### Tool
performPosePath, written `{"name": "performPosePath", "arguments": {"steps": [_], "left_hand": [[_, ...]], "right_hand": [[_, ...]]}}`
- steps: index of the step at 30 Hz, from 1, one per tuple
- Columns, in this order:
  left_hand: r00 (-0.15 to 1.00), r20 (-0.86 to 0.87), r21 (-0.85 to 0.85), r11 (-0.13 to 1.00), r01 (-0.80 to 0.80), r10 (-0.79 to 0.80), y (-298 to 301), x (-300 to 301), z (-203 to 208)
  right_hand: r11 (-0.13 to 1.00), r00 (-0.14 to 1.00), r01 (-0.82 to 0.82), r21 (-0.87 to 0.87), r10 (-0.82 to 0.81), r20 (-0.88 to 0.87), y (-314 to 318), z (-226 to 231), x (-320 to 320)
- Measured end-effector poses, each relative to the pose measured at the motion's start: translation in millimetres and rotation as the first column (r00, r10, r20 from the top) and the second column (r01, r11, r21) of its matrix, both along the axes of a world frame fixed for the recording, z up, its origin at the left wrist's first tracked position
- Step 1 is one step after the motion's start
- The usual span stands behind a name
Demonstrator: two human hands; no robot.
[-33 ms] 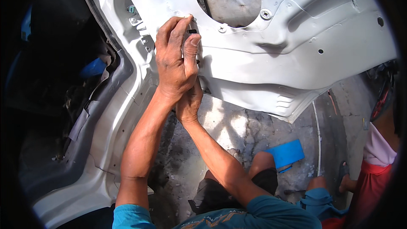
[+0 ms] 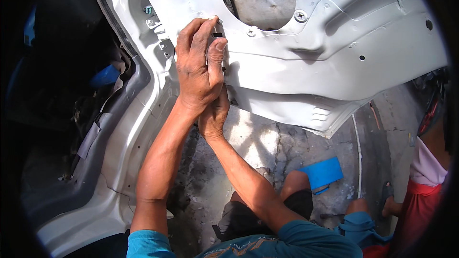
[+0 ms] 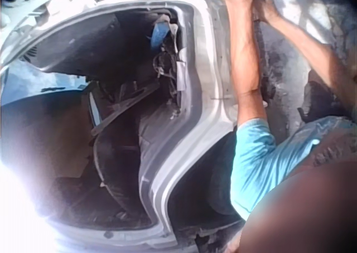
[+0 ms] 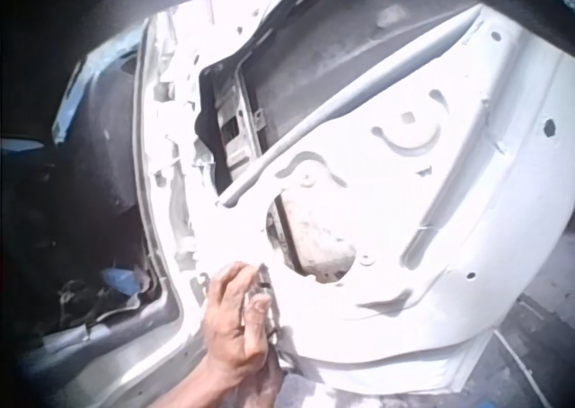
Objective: The person uses locking pliers to grip and pull a metal tab on the inner panel of a white car door. They repeatedly reposition the pliers and apply force to adjust the tab's position.
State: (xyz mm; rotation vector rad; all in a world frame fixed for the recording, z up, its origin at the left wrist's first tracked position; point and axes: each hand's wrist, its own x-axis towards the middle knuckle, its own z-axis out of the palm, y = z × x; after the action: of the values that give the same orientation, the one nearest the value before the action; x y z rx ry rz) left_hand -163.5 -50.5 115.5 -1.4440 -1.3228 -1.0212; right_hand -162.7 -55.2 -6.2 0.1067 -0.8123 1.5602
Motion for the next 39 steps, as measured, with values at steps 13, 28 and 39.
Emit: {"name": "performPosePath", "arguments": {"steps": [13,28,39], "left_hand": [[0.973,0.077,0.03,0.976,0.215,-0.216,3.1,-11.8,0.4],[0.789,0.597,0.075,0.99,0.121,-0.141,-71.5,-52.8,-76.3],[0.935,0.348,-0.283,0.959,0.031,0.073,-45.8,-70.4,-135.1]], "right_hand": [[0.96,0.962,-0.263,0.092,0.268,-0.046,17.5,-16.7,0.5],[0.969,0.988,-0.15,0.196,0.151,0.008,14.1,-14.1,2.1],[0.966,0.985,-0.17,0.196,0.166,0.039,20.3,-21.0,1.6]]}}
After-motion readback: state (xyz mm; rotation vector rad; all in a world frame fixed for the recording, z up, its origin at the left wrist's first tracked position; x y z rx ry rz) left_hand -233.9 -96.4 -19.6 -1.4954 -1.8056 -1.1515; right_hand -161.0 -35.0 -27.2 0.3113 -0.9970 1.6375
